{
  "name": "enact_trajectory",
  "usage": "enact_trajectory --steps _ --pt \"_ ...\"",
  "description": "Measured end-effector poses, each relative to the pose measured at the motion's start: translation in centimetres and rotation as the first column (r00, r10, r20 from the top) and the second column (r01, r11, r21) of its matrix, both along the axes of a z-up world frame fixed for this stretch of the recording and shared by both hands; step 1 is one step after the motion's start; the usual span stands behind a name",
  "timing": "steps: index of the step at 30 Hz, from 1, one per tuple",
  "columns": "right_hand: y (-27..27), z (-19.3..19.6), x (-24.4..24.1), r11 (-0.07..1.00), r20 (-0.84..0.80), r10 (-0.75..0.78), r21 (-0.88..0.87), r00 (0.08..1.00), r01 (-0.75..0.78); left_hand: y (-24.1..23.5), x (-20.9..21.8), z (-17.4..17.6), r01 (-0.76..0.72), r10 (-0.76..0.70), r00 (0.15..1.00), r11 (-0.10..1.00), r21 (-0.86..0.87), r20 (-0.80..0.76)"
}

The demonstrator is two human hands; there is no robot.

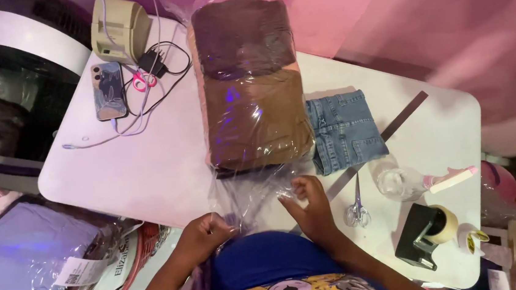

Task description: Packing folded clothes into a large plastic bag and sealing it using tape and a metal bar.

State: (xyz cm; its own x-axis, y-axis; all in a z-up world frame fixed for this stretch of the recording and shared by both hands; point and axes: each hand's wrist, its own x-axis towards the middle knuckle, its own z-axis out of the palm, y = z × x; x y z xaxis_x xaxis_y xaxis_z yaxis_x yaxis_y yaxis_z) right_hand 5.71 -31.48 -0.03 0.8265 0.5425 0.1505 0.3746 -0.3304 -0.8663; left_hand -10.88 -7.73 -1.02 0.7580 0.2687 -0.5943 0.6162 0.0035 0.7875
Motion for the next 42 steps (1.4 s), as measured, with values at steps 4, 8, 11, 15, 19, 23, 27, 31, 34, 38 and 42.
enact_trajectory --steps 4,8,11,15,19,23,27,31,34,38,42 --pt "3.8 -1.9 1.9 0.976 -0.324 -0.157 -0.196 0.933 0.096 0.3 0.3 0.1 0.048 -0.048 0.999 0.999 0.011 0.006" --pt "5.1 -3.4 2.3 0.969 -0.509 -0.246 -0.148 0.825 0.197 0.9 2.0 2.2 -0.231 0.242 0.970 0.934 -0.273 0.007" --pt "3.8 -2.4 0.7 0.975 -0.631 -0.166 0.010 0.758 0.221 2.1 2.4 -0.4 -0.427 0.495 0.867 0.680 -0.596 -0.056" --pt "0.7 -2.8 -0.9 0.946 -0.753 -0.076 0.152 0.653 0.286 3.0 2.6 -0.2 -0.324 0.416 0.909 0.671 -0.667 -0.023" --pt "-0.5 -2.0 -1.8 0.838 -0.836 0.002 0.300 0.548 0.455 3.3 2.4 -4.6 -0.169 0.306 0.950 0.678 -0.715 0.065" --pt "-1.2 -0.5 -1.7 0.593 -0.863 0.181 0.478 0.471 0.648 3.9 2.5 -3.1 -0.027 0.180 0.971 0.730 -0.682 0.154" --pt "-1.9 0.2 -2.4 0.428 -0.873 0.264 0.487 0.410 0.762 4.7 2.1 -1.8 0.015 0.026 0.999 0.694 -0.720 0.046" --pt "-1.5 -0.4 -4.6 0.485 -0.908 0.296 0.411 0.297 0.772 5.8 1.0 -3.6 0.202 -0.157 0.979 0.830 -0.520 0.130" --pt "-0.2 2.0 -6.6 0.669 -0.894 0.384 0.441 0.230 0.598 6.2 0.4 -1.3 0.344 -0.335 0.938 0.931 -0.126 0.085" --pt "0.5 3.6 -5.8 0.547 -0.663 0.366 0.721 0.653 0.425 6.5 0.2 0.9 0.454 -0.487 0.873 0.829 0.327 0.024" --pt "1.5 6.2 -3.8 0.503 -0.527 0.361 0.805 0.769 0.315 5.9 0.8 2.0 0.432 -0.508 0.861 0.704 0.564 -0.025"
